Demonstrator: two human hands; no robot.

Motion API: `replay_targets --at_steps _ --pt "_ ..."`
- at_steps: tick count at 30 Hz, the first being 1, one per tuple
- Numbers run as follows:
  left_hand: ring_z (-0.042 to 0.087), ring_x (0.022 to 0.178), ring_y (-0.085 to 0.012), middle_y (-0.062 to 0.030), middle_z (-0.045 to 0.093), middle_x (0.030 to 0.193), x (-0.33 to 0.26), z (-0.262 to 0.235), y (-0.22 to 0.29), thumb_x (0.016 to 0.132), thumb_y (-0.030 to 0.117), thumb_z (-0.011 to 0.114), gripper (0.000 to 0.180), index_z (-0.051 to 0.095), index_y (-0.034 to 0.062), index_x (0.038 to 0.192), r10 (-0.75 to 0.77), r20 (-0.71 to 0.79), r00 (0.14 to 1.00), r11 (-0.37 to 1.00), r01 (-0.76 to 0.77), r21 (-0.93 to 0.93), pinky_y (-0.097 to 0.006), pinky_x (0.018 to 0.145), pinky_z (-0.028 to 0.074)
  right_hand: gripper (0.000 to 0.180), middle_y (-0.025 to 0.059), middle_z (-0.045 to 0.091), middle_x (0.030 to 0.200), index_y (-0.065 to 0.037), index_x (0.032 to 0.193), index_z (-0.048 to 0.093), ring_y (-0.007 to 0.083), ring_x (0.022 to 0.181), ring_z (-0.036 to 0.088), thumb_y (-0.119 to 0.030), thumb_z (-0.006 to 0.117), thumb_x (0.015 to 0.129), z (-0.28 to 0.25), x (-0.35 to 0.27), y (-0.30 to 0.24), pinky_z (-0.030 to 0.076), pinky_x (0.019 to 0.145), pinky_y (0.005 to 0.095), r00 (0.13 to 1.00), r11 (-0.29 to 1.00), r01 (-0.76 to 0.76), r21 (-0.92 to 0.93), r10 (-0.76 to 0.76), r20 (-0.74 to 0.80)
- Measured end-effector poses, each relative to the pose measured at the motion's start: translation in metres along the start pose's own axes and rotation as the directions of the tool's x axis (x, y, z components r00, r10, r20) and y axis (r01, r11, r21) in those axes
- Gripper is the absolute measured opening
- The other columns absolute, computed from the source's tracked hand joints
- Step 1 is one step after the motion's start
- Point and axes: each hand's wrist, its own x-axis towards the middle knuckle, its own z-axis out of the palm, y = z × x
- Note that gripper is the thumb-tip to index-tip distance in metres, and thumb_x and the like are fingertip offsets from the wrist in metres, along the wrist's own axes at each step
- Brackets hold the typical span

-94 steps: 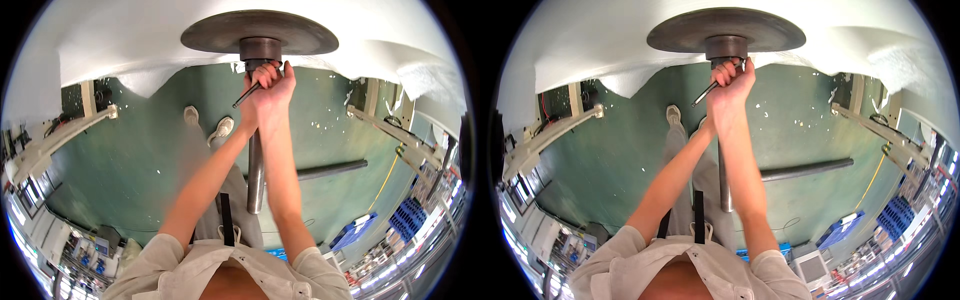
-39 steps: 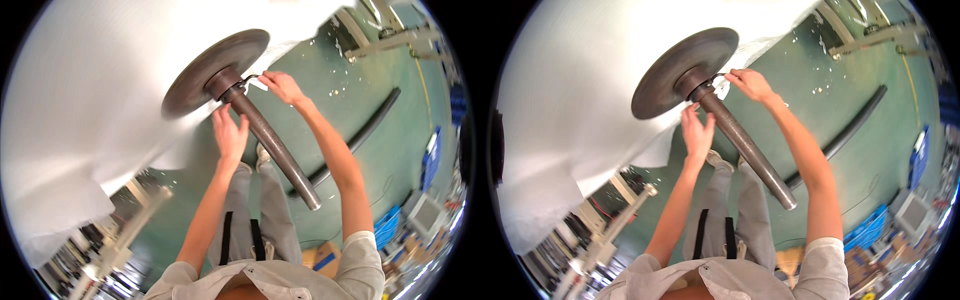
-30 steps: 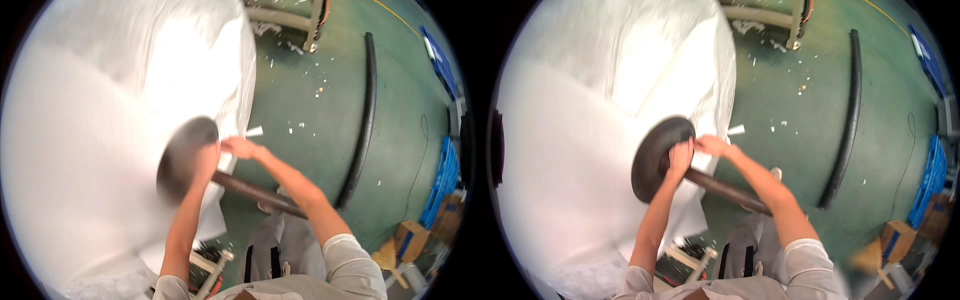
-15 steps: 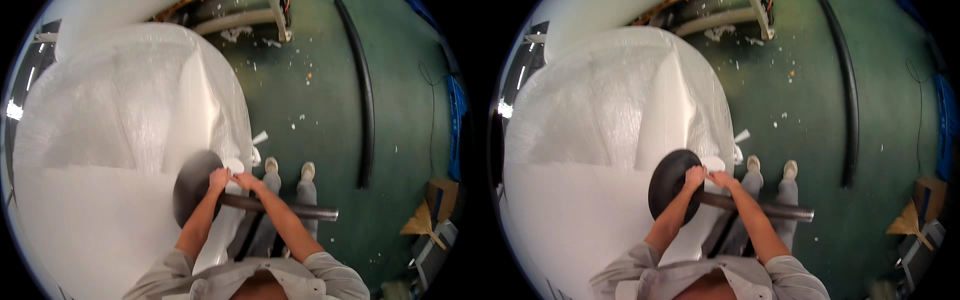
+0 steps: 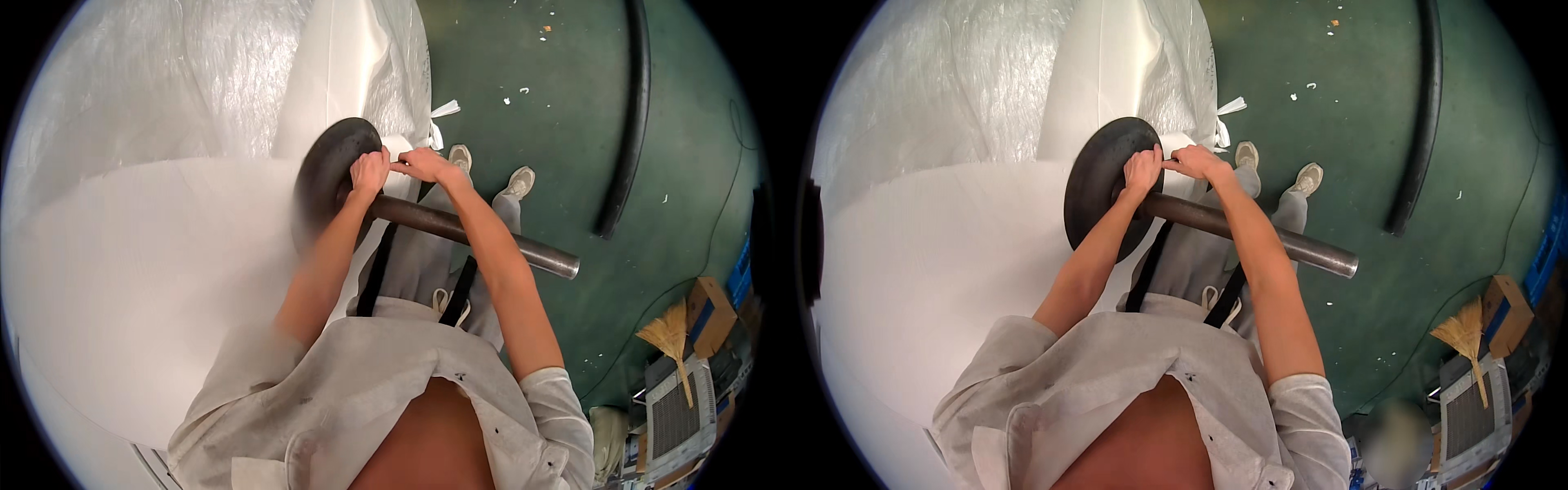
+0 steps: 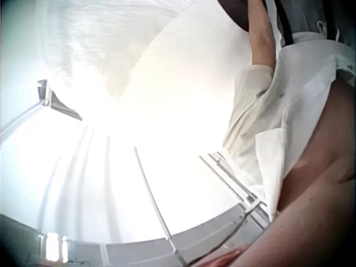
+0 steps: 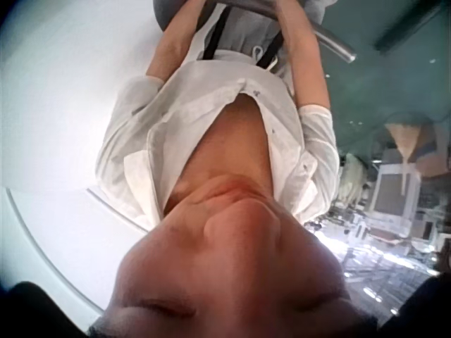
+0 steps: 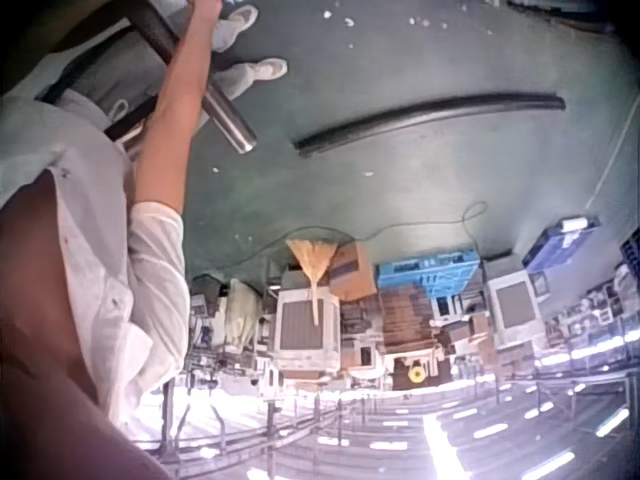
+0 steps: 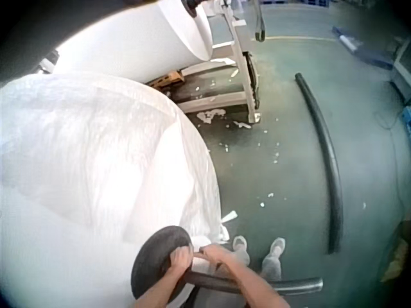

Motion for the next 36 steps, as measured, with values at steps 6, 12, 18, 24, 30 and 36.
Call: replay_targets --at_steps 6,12,18,24,30,36 --pt "0.063 0.080 -0.0454 -0.0274 0.064 0.079 -0.012 -0.013 0.000 0.098 0.039 0.036 0.058 0.069 -0.0022 0.075 -0.004 -0.101 0.995 1.000 0.005 0.017 -0.052 0.078 0.049 0.053 0.0162 0.069 0.090 -0.007 0.092 0.070 0.0370 0.090 0.063 -0.054 0.044 0.093 -0.022 0.003 -0.017 0.049 0.081 0.0449 0.997 0.999 0.033 0.019 -0.034 0.064" --pt "0.062 0.081 -0.0459 -0.0282 0.064 0.081 -0.012 -0.007 -0.001 0.096 0.040 0.037 0.056 0.069 -0.0027 0.079 -0.032 -0.139 0.990 0.999 0.035 0.024 -0.051 0.079 0.049 0.056 0.0182 0.067 0.084 -0.004 0.083 0.068 0.0378 0.087 0.063 -0.054 0.044 0.093 -0.011 -0.003 -0.014 0.049 0.078 0.0474 0.993 0.993 0.098 -0.069 -0.103 -0.062" --pt "0.062 0.083 -0.0442 -0.0275 0.064 0.081 -0.007 -0.018 0.000 0.089 0.039 0.039 0.055 0.068 -0.0049 0.075 -0.295 0.021 0.955 0.869 0.277 -0.409 -0.050 0.081 0.045 0.062 0.0188 0.067 0.080 -0.003 0.075 0.067 0.0372 0.082 0.063 -0.057 0.041 0.093 -0.016 -0.008 -0.027 0.048 0.077 0.0468 0.993 0.990 0.061 -0.130 -0.074 -0.094" --pt "0.061 0.081 -0.0452 -0.0279 0.063 0.078 -0.010 -0.009 0.009 0.090 0.037 0.039 0.053 0.068 -0.0041 0.075 -0.274 -0.293 0.916 0.933 0.179 -0.314 -0.051 0.081 0.044 0.062 0.0169 0.068 0.082 -0.006 0.079 0.069 0.0349 0.086 0.064 -0.063 0.045 0.089 -0.013 -0.007 -0.031 0.049 0.080 0.0450 0.996 0.989 -0.022 -0.144 0.010 -0.085" --pt "0.060 0.077 -0.0463 -0.0297 0.060 0.077 -0.002 -0.002 0.011 0.089 0.034 0.041 0.049 0.065 -0.0059 0.075 -0.219 -0.321 0.922 0.959 0.142 -0.245 -0.052 0.075 0.044 0.062 0.0154 0.069 0.083 -0.007 0.080 0.071 0.0338 0.086 0.066 -0.064 0.048 0.086 0.006 -0.013 -0.028 0.050 0.080 0.0440 0.965 0.986 -0.161 -0.041 0.148 -0.215" --pt "0.059 0.078 -0.0472 -0.0293 0.061 0.077 0.004 0.005 0.006 0.088 0.035 0.042 0.049 0.065 -0.0063 0.075 -0.155 -0.259 0.953 0.974 0.103 -0.204 -0.052 0.076 0.045 0.064 0.0162 0.069 0.080 -0.004 0.078 0.069 0.0334 0.081 0.066 -0.062 0.044 0.090 0.020 -0.020 -0.036 0.050 0.075 0.0427 0.931 0.958 -0.286 -0.036 0.268 -0.248"
